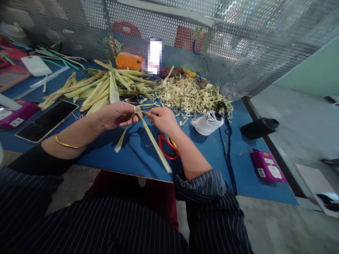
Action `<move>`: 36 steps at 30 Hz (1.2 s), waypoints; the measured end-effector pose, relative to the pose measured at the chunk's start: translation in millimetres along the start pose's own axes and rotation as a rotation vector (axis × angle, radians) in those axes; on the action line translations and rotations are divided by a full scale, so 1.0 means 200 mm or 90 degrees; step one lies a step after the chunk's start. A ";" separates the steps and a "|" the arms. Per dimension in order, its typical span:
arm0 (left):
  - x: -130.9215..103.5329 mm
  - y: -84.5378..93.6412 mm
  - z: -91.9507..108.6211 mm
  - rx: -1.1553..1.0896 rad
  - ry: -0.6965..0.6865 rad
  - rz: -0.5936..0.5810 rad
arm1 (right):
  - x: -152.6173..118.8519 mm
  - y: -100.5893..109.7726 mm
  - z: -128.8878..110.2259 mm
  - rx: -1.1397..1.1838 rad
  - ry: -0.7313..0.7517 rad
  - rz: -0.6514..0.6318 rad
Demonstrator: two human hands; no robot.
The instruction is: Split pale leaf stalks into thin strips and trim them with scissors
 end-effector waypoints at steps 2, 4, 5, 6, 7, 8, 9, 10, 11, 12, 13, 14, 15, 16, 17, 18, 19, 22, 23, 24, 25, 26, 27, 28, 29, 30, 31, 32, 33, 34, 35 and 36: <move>0.01 0.01 0.00 0.003 -0.007 0.024 | 0.00 -0.02 0.01 -0.083 0.037 -0.028; 0.02 0.03 0.00 0.006 -0.017 0.055 | -0.02 -0.04 0.00 -0.152 0.092 -0.045; 0.02 0.04 0.00 0.006 -0.019 0.072 | -0.03 -0.05 -0.01 -0.205 0.142 -0.037; 0.02 0.04 0.00 0.008 -0.019 0.090 | -0.03 -0.05 -0.03 -0.270 0.199 -0.020; 0.02 0.05 0.00 0.009 -0.017 0.106 | -0.04 -0.06 -0.05 -0.341 0.254 -0.001; 0.02 0.06 0.00 0.011 -0.014 0.117 | -0.05 -0.06 -0.06 -0.405 0.302 0.018; 0.02 0.06 0.00 0.010 -0.013 0.123 | -0.06 -0.07 -0.07 -0.456 0.340 0.032; 0.02 0.06 0.00 0.006 -0.013 0.125 | -0.06 -0.07 -0.07 -0.492 0.370 0.043; 0.02 0.06 0.00 -0.001 -0.013 0.124 | -0.06 -0.07 -0.07 -0.516 0.394 0.052; 0.02 0.06 0.00 -0.011 -0.014 0.121 | -0.06 -0.07 -0.08 -0.532 0.412 0.064; 0.03 0.06 0.00 -0.021 -0.010 0.117 | -0.06 -0.06 -0.08 -0.546 0.428 0.081; 0.03 0.06 0.00 -0.028 0.001 0.108 | -0.06 -0.05 -0.08 -0.558 0.441 0.104; 0.03 0.05 -0.01 -0.036 0.019 0.095 | -0.05 -0.04 -0.08 -0.571 0.451 0.131; 0.03 0.05 -0.02 -0.045 0.044 0.076 | -0.05 -0.02 -0.09 -0.582 0.460 0.162; 0.03 0.04 -0.04 -0.057 0.072 0.055 | -0.05 -0.01 -0.09 -0.589 0.466 0.187; 0.03 0.03 -0.05 -0.073 0.098 0.038 | -0.05 -0.01 -0.09 -0.593 0.470 0.200; 0.03 0.03 -0.06 -0.092 0.120 0.025 | -0.06 -0.01 -0.09 -0.589 0.474 0.200; 0.04 0.04 -0.07 -0.155 0.145 0.027 | -0.07 -0.03 -0.10 -0.540 0.489 0.169; 0.05 0.05 -0.07 -0.169 0.143 0.033 | -0.08 -0.03 -0.11 -0.514 0.496 0.167; 0.05 0.06 -0.07 -0.179 0.140 0.039 | -0.09 -0.03 -0.13 -0.484 0.505 0.171; 0.06 0.06 -0.07 -0.185 0.135 0.043 | -0.10 -0.02 -0.14 -0.455 0.519 0.174; 0.06 0.07 -0.07 -0.185 0.131 0.045 | -0.11 -0.02 -0.16 -0.429 0.537 0.170; 0.06 0.07 -0.07 -0.179 0.127 0.046 | -0.12 -0.02 -0.18 -0.410 0.559 0.159; 0.06 0.06 -0.07 -0.170 0.122 0.050 | -0.13 -0.03 -0.19 -0.399 0.579 0.143; 0.06 0.06 -0.06 -0.158 0.116 0.055 | -0.14 -0.03 -0.21 -0.394 0.597 0.129; 0.05 0.06 -0.06 -0.146 0.109 0.059 | -0.15 -0.03 -0.22 -0.393 0.608 0.119; 0.05 0.05 -0.05 -0.134 0.100 0.061 | -0.15 -0.04 -0.22 -0.393 0.613 0.116; 0.04 0.04 -0.04 -0.124 0.089 0.060 | -0.15 -0.03 -0.22 -0.391 0.614 0.121; 0.04 0.03 -0.04 -0.118 0.077 0.060 | -0.16 -0.03 -0.23 -0.385 0.618 0.129; 0.03 0.02 -0.03 -0.114 0.066 0.057 | -0.16 -0.03 -0.22 -0.378 0.626 0.134; 0.03 0.02 -0.03 -0.110 0.057 0.058 | -0.17 -0.03 -0.22 -0.371 0.638 0.132; 0.03 0.02 -0.03 -0.106 0.051 0.062 | -0.17 -0.04 -0.22 -0.365 0.650 0.126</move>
Point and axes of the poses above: each hand's wrist, its own x-axis towards the middle knuckle, its own y-axis out of the back of the hand, z = x × y, the point moved 6 cm from there along x, towards the middle knuckle, and after that the axes turned 14 degrees about z, right-handed, at the moved point
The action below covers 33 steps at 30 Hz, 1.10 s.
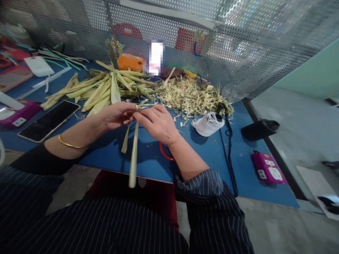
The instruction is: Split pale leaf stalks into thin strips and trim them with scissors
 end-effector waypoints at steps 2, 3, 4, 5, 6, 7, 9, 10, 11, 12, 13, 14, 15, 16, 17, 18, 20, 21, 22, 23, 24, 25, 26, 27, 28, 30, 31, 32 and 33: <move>0.00 0.00 -0.01 0.009 -0.011 -0.001 | -0.01 -0.01 -0.01 0.022 0.011 -0.006; 0.00 -0.01 -0.01 0.016 -0.020 -0.008 | -0.01 -0.01 -0.01 0.035 -0.002 -0.005; 0.00 -0.01 -0.01 0.026 -0.032 -0.020 | 0.00 0.00 0.00 0.048 -0.031 0.009; -0.01 -0.02 -0.01 0.039 -0.047 -0.029 | 0.00 0.01 0.01 0.067 -0.074 0.034; -0.02 -0.02 0.00 0.055 -0.061 -0.038 | 0.01 0.02 0.03 0.094 -0.128 0.069; -0.02 -0.02 0.00 0.076 -0.070 -0.043 | 0.02 0.03 0.05 0.128 -0.190 0.106; -0.04 -0.02 0.00 0.120 -0.080 -0.054 | 0.02 0.04 0.09 0.207 -0.315 0.164; -0.04 -0.03 0.00 0.139 -0.084 -0.065 | 0.02 0.03 0.11 0.246 -0.369 0.161; -0.04 -0.03 0.00 0.157 -0.088 -0.078 | 0.02 0.01 0.13 0.277 -0.415 0.141; -0.05 -0.03 0.00 0.172 -0.091 -0.092 | 0.01 0.00 0.14 0.294 -0.451 0.111; -0.05 -0.03 -0.01 0.184 -0.094 -0.105 | 0.00 -0.02 0.14 0.302 -0.476 0.075; -0.05 -0.03 -0.01 0.192 -0.093 -0.115 | 0.00 -0.04 0.15 0.302 -0.494 0.046; -0.04 -0.03 -0.01 0.195 -0.088 -0.122 | -0.01 -0.05 0.15 0.298 -0.505 0.029; -0.04 -0.03 -0.01 0.193 -0.081 -0.128 | -0.01 -0.05 0.15 0.291 -0.512 0.026; -0.04 -0.03 -0.01 0.186 -0.075 -0.130 | -0.01 -0.05 0.15 0.285 -0.516 0.029; -0.04 -0.03 -0.01 0.176 -0.071 -0.128 | -0.01 -0.04 0.15 0.278 -0.520 0.034; -0.03 -0.02 -0.01 0.151 -0.067 -0.110 | -0.01 -0.04 0.15 0.260 -0.520 0.045; -0.02 -0.02 0.00 0.141 -0.066 -0.097 | -0.02 -0.04 0.15 0.252 -0.516 0.047; -0.02 -0.02 0.00 0.132 -0.066 -0.082 | -0.02 -0.04 0.15 0.244 -0.511 0.050; -0.02 -0.01 0.00 0.127 -0.066 -0.064 | -0.02 -0.04 0.15 0.237 -0.503 0.055; -0.01 -0.01 -0.01 0.124 -0.067 -0.046 | -0.02 -0.04 0.15 0.230 -0.496 0.060; -0.01 0.00 -0.01 0.121 -0.070 -0.028 | -0.02 -0.03 0.15 0.222 -0.490 0.066; 0.00 0.00 -0.01 0.117 -0.073 -0.013 | -0.02 -0.03 0.15 0.215 -0.486 0.070; 0.00 0.00 -0.02 0.111 -0.077 -0.002 | -0.02 -0.03 0.15 0.208 -0.483 0.074; 0.00 0.00 -0.02 0.103 -0.078 0.000 | -0.02 -0.03 0.16 0.201 -0.482 0.079; 0.00 0.00 -0.02 0.077 -0.075 -0.012 | -0.03 -0.03 0.17 0.188 -0.483 0.089; 0.00 -0.01 -0.02 0.060 -0.071 -0.019 | -0.03 -0.03 0.17 0.181 -0.484 0.095; -0.01 -0.01 -0.02 0.043 -0.064 -0.026 | -0.03 -0.03 0.18 0.174 -0.485 0.101; -0.01 -0.02 -0.01 0.029 -0.059 -0.031 | -0.03 -0.03 0.18 0.168 -0.486 0.106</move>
Point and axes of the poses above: each hand's wrist, its own x-axis towards the middle knuckle, its own y-axis out of the back of the hand, z = x × y, the point moved 6 cm from there along x, towards the middle knuckle, and after that the axes turned 14 degrees about z, right-handed, at the moved point
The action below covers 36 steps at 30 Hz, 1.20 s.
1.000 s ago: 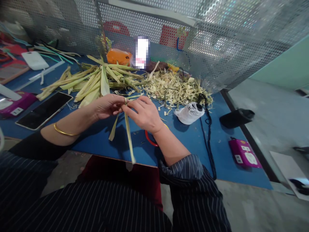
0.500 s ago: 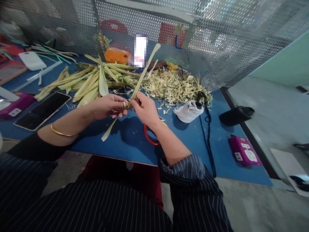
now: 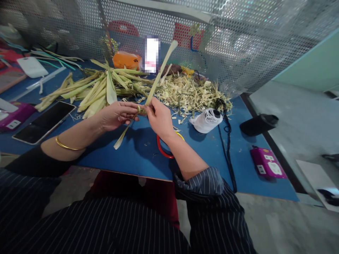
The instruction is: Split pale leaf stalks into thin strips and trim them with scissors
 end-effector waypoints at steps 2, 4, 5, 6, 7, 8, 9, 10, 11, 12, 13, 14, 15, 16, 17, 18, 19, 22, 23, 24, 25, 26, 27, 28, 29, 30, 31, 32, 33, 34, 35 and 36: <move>-0.01 0.00 0.00 -0.011 0.002 0.000 | 0.00 0.00 0.00 -0.006 0.001 0.007; -0.01 -0.01 0.00 0.009 -0.012 0.007 | 0.00 0.00 0.00 -0.009 0.007 0.007; -0.01 0.00 0.00 0.026 -0.025 0.017 | 0.00 0.00 -0.01 -0.008 0.011 0.002; -0.01 0.00 0.00 0.042 -0.040 0.030 | 0.00 0.00 -0.01 -0.006 0.013 -0.007; -0.01 0.00 -0.01 0.054 -0.052 0.040 | 0.00 -0.01 -0.01 -0.005 0.014 -0.016; 0.00 0.00 -0.02 0.062 -0.062 0.048 | -0.01 -0.01 -0.01 -0.004 0.013 -0.023; 0.00 0.00 -0.02 0.068 -0.069 0.053 | -0.01 -0.02 -0.01 -0.005 0.011 -0.028; 0.00 0.00 -0.03 0.072 -0.076 0.056 | -0.01 -0.02 -0.01 -0.006 0.011 -0.030; 0.00 0.00 -0.03 0.078 -0.084 0.057 | -0.01 -0.02 0.00 -0.007 0.010 -0.029; 0.00 0.00 -0.03 0.083 -0.094 0.059 | -0.01 -0.02 0.00 -0.007 0.011 -0.028; -0.01 0.00 -0.03 0.088 -0.105 0.061 | -0.01 -0.02 0.00 -0.006 0.012 -0.027; -0.01 0.00 -0.02 0.087 -0.113 0.063 | -0.01 -0.02 0.00 -0.004 0.014 -0.028; -0.01 -0.01 -0.02 0.079 -0.116 0.062 | 0.00 -0.02 0.00 -0.001 0.016 -0.028; -0.01 -0.01 -0.02 0.064 -0.114 0.060 | 0.00 -0.01 -0.01 0.003 0.018 -0.026; -0.01 -0.01 -0.01 0.043 -0.108 0.055 | 0.00 -0.01 -0.01 0.006 0.020 -0.022; -0.01 -0.01 -0.01 0.017 -0.100 0.051 | 0.00 0.00 -0.02 0.008 0.020 -0.018; -0.01 -0.02 -0.02 -0.007 -0.089 0.047 | 0.01 0.00 -0.02 0.008 0.020 -0.015; 0.00 -0.02 -0.03 -0.051 -0.068 0.048 | 0.00 0.00 -0.02 -0.001 0.021 -0.014; 0.00 -0.02 -0.03 -0.052 -0.065 0.053 | 0.00 0.00 -0.02 -0.005 0.024 -0.017; 0.01 -0.02 -0.04 -0.047 -0.068 0.059 | 0.00 -0.01 -0.02 -0.009 0.028 -0.020; 0.01 -0.01 -0.05 -0.039 -0.077 0.065 | -0.01 -0.01 -0.02 -0.012 0.032 -0.024; 0.01 -0.01 -0.05 -0.029 -0.089 0.069 | -0.01 -0.01 -0.02 -0.017 0.036 -0.026; 0.02 -0.01 -0.06 -0.018 -0.099 0.073 | -0.02 -0.02 -0.02 -0.021 0.041 -0.027; 0.02 -0.01 -0.06 -0.008 -0.105 0.076 | -0.02 -0.02 -0.03 -0.027 0.045 -0.025; 0.02 -0.01 -0.07 -0.002 -0.106 0.078 | -0.02 -0.01 -0.03 -0.033 0.047 -0.021; 0.02 -0.01 -0.07 -0.001 -0.099 0.081 | -0.02 -0.01 -0.03 -0.038 0.047 -0.015; 0.02 -0.01 -0.07 -0.003 -0.085 0.083 | -0.02 -0.01 -0.03 -0.042 0.046 -0.008; 0.02 -0.01 -0.08 -0.010 -0.068 0.084 | -0.01 0.00 -0.04 -0.047 0.046 0.000; 0.02 -0.01 -0.08 -0.019 -0.053 0.084 | -0.01 0.01 -0.04 -0.053 0.050 0.006; 0.01 -0.01 -0.08 -0.027 -0.042 0.083 | -0.01 0.02 -0.05 -0.063 0.057 0.014; 0.01 -0.02 -0.07 -0.035 -0.033 0.081 | -0.01 0.02 -0.06 -0.076 0.069 0.023; 0.01 -0.02 -0.07 -0.042 -0.027 0.082 | -0.01 0.03 -0.07 -0.091 0.083 0.033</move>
Point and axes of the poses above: each hand's wrist, its own x-axis towards the middle knuckle, its own y-axis out of the back of the hand, z = x × y, the point moved 6 cm from there along x, towards the middle knuckle, and after that the axes turned 14 degrees about z, right-handed, at the moved point
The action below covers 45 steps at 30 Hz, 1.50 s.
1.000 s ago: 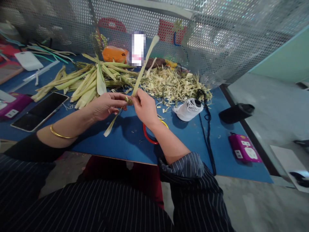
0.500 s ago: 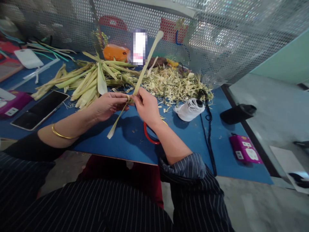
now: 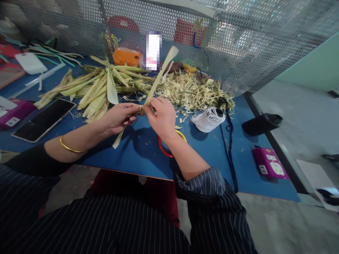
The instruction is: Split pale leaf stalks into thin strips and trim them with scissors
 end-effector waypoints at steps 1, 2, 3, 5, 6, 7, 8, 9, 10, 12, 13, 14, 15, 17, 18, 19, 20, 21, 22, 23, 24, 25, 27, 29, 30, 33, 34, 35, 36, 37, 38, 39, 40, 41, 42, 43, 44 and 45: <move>0.00 0.00 0.00 -0.006 0.004 0.002 | 0.00 0.01 -0.01 -0.017 0.015 0.008; 0.00 0.00 0.00 -0.010 0.009 0.003 | 0.00 0.01 -0.01 -0.034 0.028 0.014; 0.00 0.00 0.00 -0.013 0.013 0.007 | 0.00 0.02 -0.02 -0.048 0.037 0.019; 0.01 0.01 -0.01 -0.019 0.022 0.020 | -0.01 0.01 -0.01 -0.064 0.038 0.020; 0.01 0.01 -0.01 -0.025 0.025 0.027 | -0.02 0.01 -0.01 -0.064 0.026 0.017; 0.01 0.01 -0.01 -0.035 0.027 0.034 | -0.02 0.00 0.00 -0.057 0.007 0.012; 0.02 0.02 -0.01 -0.047 0.028 0.042 | -0.03 -0.01 0.01 -0.043 -0.018 0.004; 0.02 0.02 -0.01 -0.060 0.029 0.049 | -0.03 -0.01 0.02 -0.024 -0.047 -0.008; 0.02 0.02 -0.01 -0.072 0.030 0.052 | -0.04 -0.02 0.03 -0.004 -0.076 -0.020; 0.02 0.02 0.00 -0.082 0.035 0.054 | -0.04 -0.03 0.04 0.027 -0.107 -0.029; 0.01 0.01 0.00 -0.080 0.037 0.053 | -0.03 -0.02 0.04 0.033 -0.103 -0.022; 0.01 0.01 0.00 -0.076 0.035 0.050 | -0.02 -0.01 0.03 0.037 -0.090 -0.006; 0.01 0.01 0.00 -0.071 0.030 0.044 | -0.01 0.00 0.02 0.045 -0.076 0.012; 0.00 0.00 0.01 -0.061 0.011 0.024 | 0.00 0.01 0.02 0.089 -0.090 0.013; 0.00 0.00 0.01 -0.055 0.000 0.011 | 0.00 0.00 0.03 0.126 -0.128 -0.011; 0.00 -0.01 0.01 -0.046 -0.012 -0.001 | 0.00 -0.02 0.05 0.168 -0.180 -0.045; 0.00 -0.01 0.01 -0.034 -0.024 -0.010 | -0.02 -0.05 0.07 0.210 -0.234 -0.083; 0.00 -0.01 0.01 -0.019 -0.035 -0.014 | -0.03 -0.07 0.08 0.247 -0.283 -0.117; 0.00 -0.01 0.01 -0.005 -0.044 -0.014 | -0.04 -0.09 0.10 0.275 -0.321 -0.140; 0.00 -0.01 0.01 0.006 -0.050 -0.012 | -0.05 -0.10 0.11 0.294 -0.345 -0.151; 0.00 0.00 0.01 0.014 -0.054 -0.009 | -0.05 -0.10 0.11 0.305 -0.359 -0.155; 0.00 0.00 0.01 0.018 -0.055 -0.005 | -0.05 -0.10 0.12 0.309 -0.366 -0.152; 0.00 0.00 0.01 0.013 -0.046 0.001 | -0.05 -0.10 0.12 0.311 -0.364 -0.144; 0.00 0.00 0.01 0.001 -0.035 0.005 | -0.04 -0.10 0.12 0.319 -0.357 -0.143; 0.00 0.00 0.01 -0.004 -0.033 0.006 | -0.04 -0.10 0.11 0.323 -0.355 -0.146; 0.00 0.00 0.02 0.002 -0.041 0.007 | -0.04 -0.10 0.12 0.308 -0.355 -0.159; 0.00 0.00 0.02 0.014 -0.045 0.008 | -0.04 -0.10 0.12 0.286 -0.350 -0.158; 0.00 0.00 0.02 0.028 -0.047 0.007 | -0.04 -0.09 0.12 0.256 -0.337 -0.152; -0.01 0.00 0.02 0.042 -0.046 0.006 | -0.03 -0.09 0.13 0.219 -0.318 -0.139; -0.01 0.00 0.02 0.055 -0.044 0.002 | -0.03 -0.08 0.13 0.182 -0.295 -0.123; -0.01 0.00 0.01 0.064 -0.039 -0.003 | -0.03 -0.07 0.13 0.149 -0.274 -0.106; -0.02 0.00 0.01 0.069 -0.034 -0.008 | -0.03 -0.07 0.13 0.125 -0.258 -0.091; -0.02 0.00 0.02 0.070 -0.030 -0.010 | -0.02 -0.06 0.14 0.113 -0.251 -0.082; -0.02 0.00 0.02 0.069 -0.026 -0.012 | -0.02 -0.06 0.14 0.110 -0.250 -0.078; -0.02 0.00 0.02 0.066 -0.022 -0.011 | -0.02 -0.06 0.14 0.115 -0.254 -0.086; -0.02 0.00 0.03 0.058 -0.016 -0.008 | -0.01 -0.05 0.14 0.123 -0.258 -0.104; -0.02 0.01 0.03 0.046 -0.008 -0.002 | 0.00 -0.05 0.14 0.134 -0.258 -0.132; -0.02 0.01 0.04 0.030 0.002 0.004 | 0.00 -0.04 0.13 0.147 -0.252 -0.168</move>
Point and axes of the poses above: each hand's wrist, its own x-axis towards the middle knuckle, its own y-axis out of the back of the hand, z = x × y, the point moved 6 cm from there along x, towards the middle knuckle, and after that the axes turned 14 degrees about z, right-handed, at the moved point
